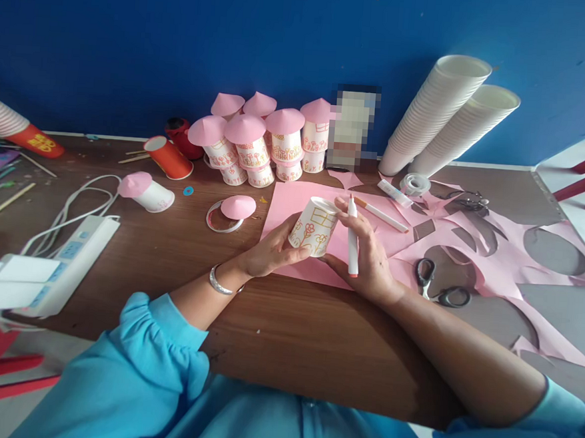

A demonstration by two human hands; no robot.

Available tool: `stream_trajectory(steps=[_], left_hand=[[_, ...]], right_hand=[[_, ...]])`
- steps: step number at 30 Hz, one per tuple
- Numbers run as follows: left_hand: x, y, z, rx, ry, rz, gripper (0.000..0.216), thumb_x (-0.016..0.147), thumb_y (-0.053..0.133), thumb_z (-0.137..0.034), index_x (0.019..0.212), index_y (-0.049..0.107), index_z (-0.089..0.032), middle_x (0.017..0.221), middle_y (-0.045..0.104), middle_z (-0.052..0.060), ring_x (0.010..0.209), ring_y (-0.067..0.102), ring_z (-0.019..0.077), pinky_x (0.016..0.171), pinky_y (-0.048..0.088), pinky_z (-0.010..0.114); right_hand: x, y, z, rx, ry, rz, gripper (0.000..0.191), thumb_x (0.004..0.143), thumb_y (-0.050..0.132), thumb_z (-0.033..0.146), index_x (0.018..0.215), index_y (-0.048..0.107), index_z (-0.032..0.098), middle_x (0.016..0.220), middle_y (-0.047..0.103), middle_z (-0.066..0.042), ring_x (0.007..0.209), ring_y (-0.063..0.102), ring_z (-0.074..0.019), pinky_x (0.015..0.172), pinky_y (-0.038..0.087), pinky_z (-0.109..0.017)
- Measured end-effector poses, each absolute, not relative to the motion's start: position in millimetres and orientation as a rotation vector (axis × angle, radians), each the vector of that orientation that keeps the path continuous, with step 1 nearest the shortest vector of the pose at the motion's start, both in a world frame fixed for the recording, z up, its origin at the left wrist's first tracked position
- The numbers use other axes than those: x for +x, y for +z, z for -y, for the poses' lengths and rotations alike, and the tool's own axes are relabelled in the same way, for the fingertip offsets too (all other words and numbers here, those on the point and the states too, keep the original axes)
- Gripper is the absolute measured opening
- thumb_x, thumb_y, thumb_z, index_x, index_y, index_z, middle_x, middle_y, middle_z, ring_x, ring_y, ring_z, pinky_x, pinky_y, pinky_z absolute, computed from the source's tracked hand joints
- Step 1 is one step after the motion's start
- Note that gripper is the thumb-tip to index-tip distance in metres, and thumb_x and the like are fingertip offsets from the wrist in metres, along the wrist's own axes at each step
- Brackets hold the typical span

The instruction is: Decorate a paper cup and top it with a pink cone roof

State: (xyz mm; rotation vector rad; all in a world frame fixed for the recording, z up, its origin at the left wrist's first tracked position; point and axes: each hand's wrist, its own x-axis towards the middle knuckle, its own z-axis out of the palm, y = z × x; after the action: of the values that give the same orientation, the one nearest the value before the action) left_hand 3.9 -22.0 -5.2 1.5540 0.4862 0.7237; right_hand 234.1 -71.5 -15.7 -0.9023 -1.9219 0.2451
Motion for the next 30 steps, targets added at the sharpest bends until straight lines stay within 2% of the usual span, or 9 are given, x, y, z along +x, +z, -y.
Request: stream_trajectory(steps=[9,13,18,24,30], left_hand=[[10.0,-14.1,21.0,1.621,0.828,-0.603,0.083,0.074,0.092,-0.038,0.143,0.049,-0.025,0.148,0.058,0.015,0.137,0.056,0.0362,0.112,0.051,0.051],[7.8,-13.0,20.9,1.616,0.786,-0.572,0.084,0.077,0.089,-0.045,0.147,0.048,-0.023,0.148,0.059,0.016,0.136,0.057,0.0373,0.112,0.05,0.052],[6.8,-11.0,22.4,1.623,0.787,-0.549,0.069,0.09,0.078,-0.047,0.149,0.049,-0.025,0.153,0.057,0.014,0.14,0.054,0.036,0.116,0.047,0.05],[10.2,-8.0,22.5,1.623,0.82,-0.586,0.079,0.079,0.088,-0.044,0.145,0.051,-0.02,0.147,0.061,0.018,0.132,0.06,0.0364,0.107,0.054,0.048],[8.8,-5.7,23.6,1.584,0.788,-0.531,0.073,0.084,0.083,-0.046,0.146,0.052,-0.023,0.15,0.06,0.015,0.136,0.057,0.0363,0.11,0.052,0.048]], right_hand=[[232.9,-15.5,71.4,-0.888,0.245,1.919,0.084,0.091,0.081,0.03,0.16,0.033,0.028,0.163,0.049,-0.02,0.153,0.047,-0.0377,0.119,0.049,-0.063],[232.5,-15.9,71.6,-0.884,0.221,1.921,0.083,0.092,0.08,0.031,0.16,0.034,0.028,0.161,0.051,-0.02,0.151,0.05,-0.0373,0.119,0.05,-0.061],[232.3,-17.8,70.4,-0.9,0.18,1.903,0.081,0.091,0.08,0.033,0.159,0.036,0.028,0.159,0.053,-0.02,0.148,0.054,-0.0373,0.118,0.05,-0.062],[233.3,-18.3,71.3,-0.944,0.213,1.914,0.079,0.093,0.079,0.036,0.159,0.036,0.027,0.16,0.052,-0.02,0.147,0.054,-0.0378,0.116,0.051,-0.063],[232.2,-16.7,71.1,-0.901,0.207,1.918,0.081,0.092,0.08,0.033,0.16,0.035,0.028,0.16,0.052,-0.02,0.148,0.053,-0.0382,0.116,0.051,-0.063]])
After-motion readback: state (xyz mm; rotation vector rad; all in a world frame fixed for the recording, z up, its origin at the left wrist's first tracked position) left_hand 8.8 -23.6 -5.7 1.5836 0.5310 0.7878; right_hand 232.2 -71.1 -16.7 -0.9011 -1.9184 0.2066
